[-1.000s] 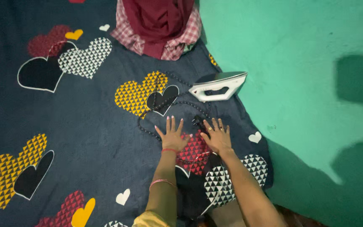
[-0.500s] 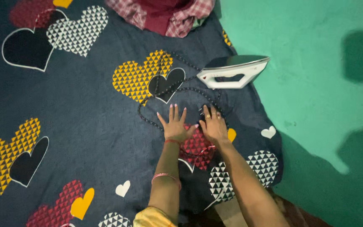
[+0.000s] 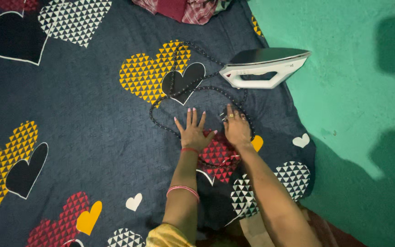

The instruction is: The person plugs in an iron and irons a maroon long-sleeved shirt on a bed. They smooth the shirt, iron the back and front, and flip it over to continue ironing different sections.

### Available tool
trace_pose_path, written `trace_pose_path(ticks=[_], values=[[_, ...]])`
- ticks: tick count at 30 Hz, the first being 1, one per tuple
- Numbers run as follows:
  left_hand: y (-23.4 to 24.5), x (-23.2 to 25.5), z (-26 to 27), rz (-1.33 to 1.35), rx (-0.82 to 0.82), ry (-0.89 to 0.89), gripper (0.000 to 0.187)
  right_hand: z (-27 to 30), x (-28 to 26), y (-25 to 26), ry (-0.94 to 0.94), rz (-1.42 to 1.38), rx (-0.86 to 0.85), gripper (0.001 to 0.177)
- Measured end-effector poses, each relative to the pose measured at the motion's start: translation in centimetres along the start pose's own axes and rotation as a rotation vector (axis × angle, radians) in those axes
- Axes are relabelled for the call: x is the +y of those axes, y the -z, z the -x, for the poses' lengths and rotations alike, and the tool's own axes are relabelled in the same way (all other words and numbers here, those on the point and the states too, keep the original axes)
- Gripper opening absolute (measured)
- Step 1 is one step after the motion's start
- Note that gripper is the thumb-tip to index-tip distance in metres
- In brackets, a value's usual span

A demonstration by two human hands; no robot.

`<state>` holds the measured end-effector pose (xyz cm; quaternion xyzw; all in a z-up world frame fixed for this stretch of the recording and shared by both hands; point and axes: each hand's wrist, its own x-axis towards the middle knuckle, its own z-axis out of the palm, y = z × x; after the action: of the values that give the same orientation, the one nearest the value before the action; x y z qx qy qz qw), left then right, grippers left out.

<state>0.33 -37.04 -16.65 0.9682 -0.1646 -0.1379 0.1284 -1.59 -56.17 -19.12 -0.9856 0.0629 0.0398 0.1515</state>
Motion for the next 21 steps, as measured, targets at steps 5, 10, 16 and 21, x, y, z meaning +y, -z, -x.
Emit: trace_pose_path(ticks=[5, 10, 16, 21], values=[[-0.2, -0.1, -0.2, 0.003, -0.082, 0.014, 0.095, -0.4, -1.1, 0.3, -0.253, -0.022, -0.052, 0.060], [0.1, 0.0, -0.5, 0.041, -0.025, -0.021, 0.095, -0.8, -2.5, 2.1, -0.359, -0.018, -0.104, 0.065], [3.8, 0.2, -0.2, 0.106, -0.037, 0.022, 0.110, -0.1, -4.9, 5.6, -0.382, -0.017, 0.102, 0.055], [7.6, 0.6, -0.6, 0.086, 0.044, -0.015, 0.116, -0.5, -7.0, 9.9, -0.187, -0.107, 0.218, 0.067]])
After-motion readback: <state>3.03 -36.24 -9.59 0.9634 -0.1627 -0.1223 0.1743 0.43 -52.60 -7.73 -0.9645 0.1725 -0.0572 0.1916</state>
